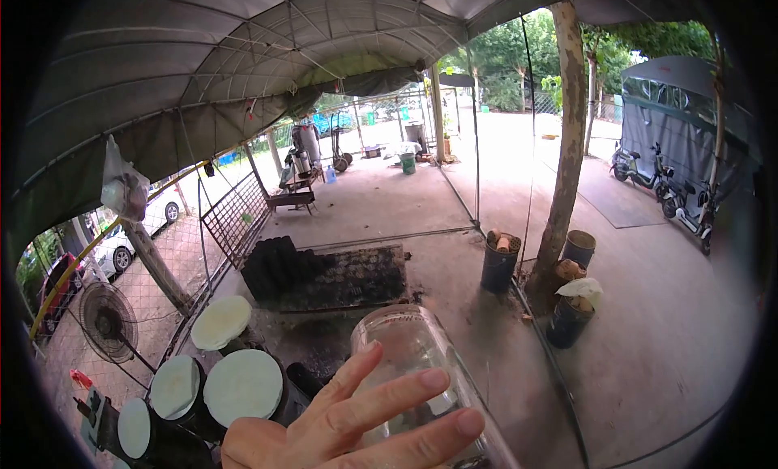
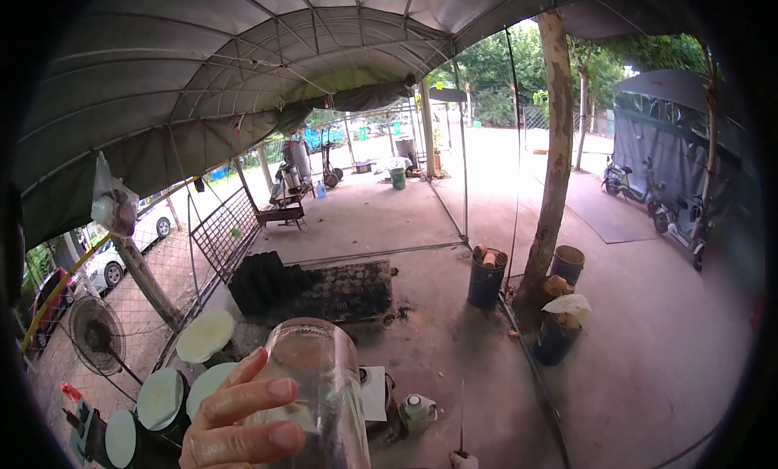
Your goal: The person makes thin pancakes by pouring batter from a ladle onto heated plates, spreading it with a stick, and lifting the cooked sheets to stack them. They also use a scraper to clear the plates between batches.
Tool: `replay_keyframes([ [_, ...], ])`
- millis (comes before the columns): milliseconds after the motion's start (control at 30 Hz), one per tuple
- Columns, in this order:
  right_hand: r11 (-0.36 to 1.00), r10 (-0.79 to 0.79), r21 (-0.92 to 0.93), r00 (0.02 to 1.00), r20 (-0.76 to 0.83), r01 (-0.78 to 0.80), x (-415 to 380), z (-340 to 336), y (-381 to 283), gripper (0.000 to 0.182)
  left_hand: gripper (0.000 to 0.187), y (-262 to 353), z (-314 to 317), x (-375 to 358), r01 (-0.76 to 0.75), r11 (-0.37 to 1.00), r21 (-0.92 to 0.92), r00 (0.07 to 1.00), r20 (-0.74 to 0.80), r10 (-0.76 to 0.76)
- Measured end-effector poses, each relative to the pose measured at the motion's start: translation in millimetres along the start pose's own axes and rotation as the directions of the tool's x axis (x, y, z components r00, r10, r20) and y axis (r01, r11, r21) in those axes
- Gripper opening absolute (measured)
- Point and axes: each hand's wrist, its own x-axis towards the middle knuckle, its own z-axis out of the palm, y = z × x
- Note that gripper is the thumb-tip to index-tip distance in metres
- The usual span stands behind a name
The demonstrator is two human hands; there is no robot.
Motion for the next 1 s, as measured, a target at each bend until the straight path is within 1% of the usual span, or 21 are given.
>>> replay_keyframes([
  [100, 0.996, -0.087, 0.005, 0.996, 0.009, 0.087, 0, 0, 1, 0.016, 0.054, 2, -2, 2, 0.025, 1.000, 0.015, 1.000, 0.012, -0.025],
  [200, 1.000, 0.002, 0.017, 1.000, 0.006, -0.002, -6, 1, -7, 0.017, 0.054, 4, -5, 5, 0.048, 0.998, 0.028, 0.998, 0.028, -0.049],
  [300, 0.999, 0.014, -0.039, 1.000, 0.017, -0.013, -8, 1, -12, 0.018, 0.054, 7, -9, 8, 0.093, 0.995, 0.044, 0.994, 0.049, -0.095],
  [400, 0.997, -0.060, -0.042, 0.998, 0.032, 0.062, -12, 5, -18, 0.019, 0.054, 12, -13, 12, 0.167, 0.984, 0.056, 0.982, 0.082, -0.171],
  [500, 0.998, 0.008, -0.064, 0.999, 0.037, -0.006, -7, 7, -13, 0.019, 0.052, 19, -20, 20, 0.293, 0.951, 0.100, 0.938, 0.163, -0.306],
  [533, 0.998, 0.014, -0.060, 0.999, 0.043, -0.011, -9, 9, -14, 0.019, 0.050, 19, -18, 21, 0.330, 0.938, 0.107, 0.925, 0.162, -0.344],
  [600, 0.998, 0.029, -0.055, 0.998, 0.055, -0.026, -12, 13, -18, 0.019, 0.049, 12, -18, 14, 0.327, 0.941, 0.093, 0.928, 0.156, -0.338],
  [700, 0.991, 0.064, -0.121, 0.996, 0.059, -0.056, -10, 21, -17, 0.018, 0.051, -30, -15, -26, 0.203, 0.979, 0.029, 0.970, 0.132, -0.205],
  [733, 0.992, 0.052, -0.115, 0.996, 0.065, -0.044, -13, 24, -19, 0.018, 0.052, -44, -14, -40, 0.164, 0.986, 0.007, 0.979, 0.122, -0.164],
  [800, 0.994, 0.032, -0.103, 0.996, 0.080, -0.024, -18, 33, -20, 0.018, 0.055, -63, -12, -59, 0.168, 0.984, -0.063, 0.982, 0.101, -0.161],
  [833, 0.990, 0.034, -0.142, 0.996, 0.079, -0.023, 0, 31, 4, 0.018, 0.059, -72, -11, -67, 0.209, 0.971, -0.113, 0.976, 0.092, -0.199],
  [867, 0.984, 0.110, -0.152, 0.990, 0.082, -0.097, 7, 34, 10, 0.014, 0.057, -65, 1, -64, 0.412, 0.895, -0.174, 0.906, -0.024, -0.422],
  [900, 0.971, 0.191, -0.162, 0.978, 0.080, -0.176, 9, 36, 13, 0.012, 0.055, -59, 13, -59, 0.569, 0.762, -0.308, 0.763, -0.148, -0.629],
  [933, 0.951, 0.271, -0.172, 0.960, 0.073, -0.256, 17, 37, 23, 0.014, 0.054, -52, 26, -56, 0.629, 0.618, -0.471, 0.575, -0.253, -0.778],
  [967, 0.942, 0.295, -0.179, 0.954, 0.047, -0.283, 14, 42, 25, 0.014, 0.054, -71, 19, -81, 0.701, 0.585, -0.408, 0.599, -0.109, -0.793],
  [1000, 0.939, 0.297, -0.181, 0.955, 0.003, -0.291, 7, 53, 15, 0.015, 0.063, -88, 19, -104, 0.750, 0.562, -0.349, 0.595, -0.014, -0.804],
])
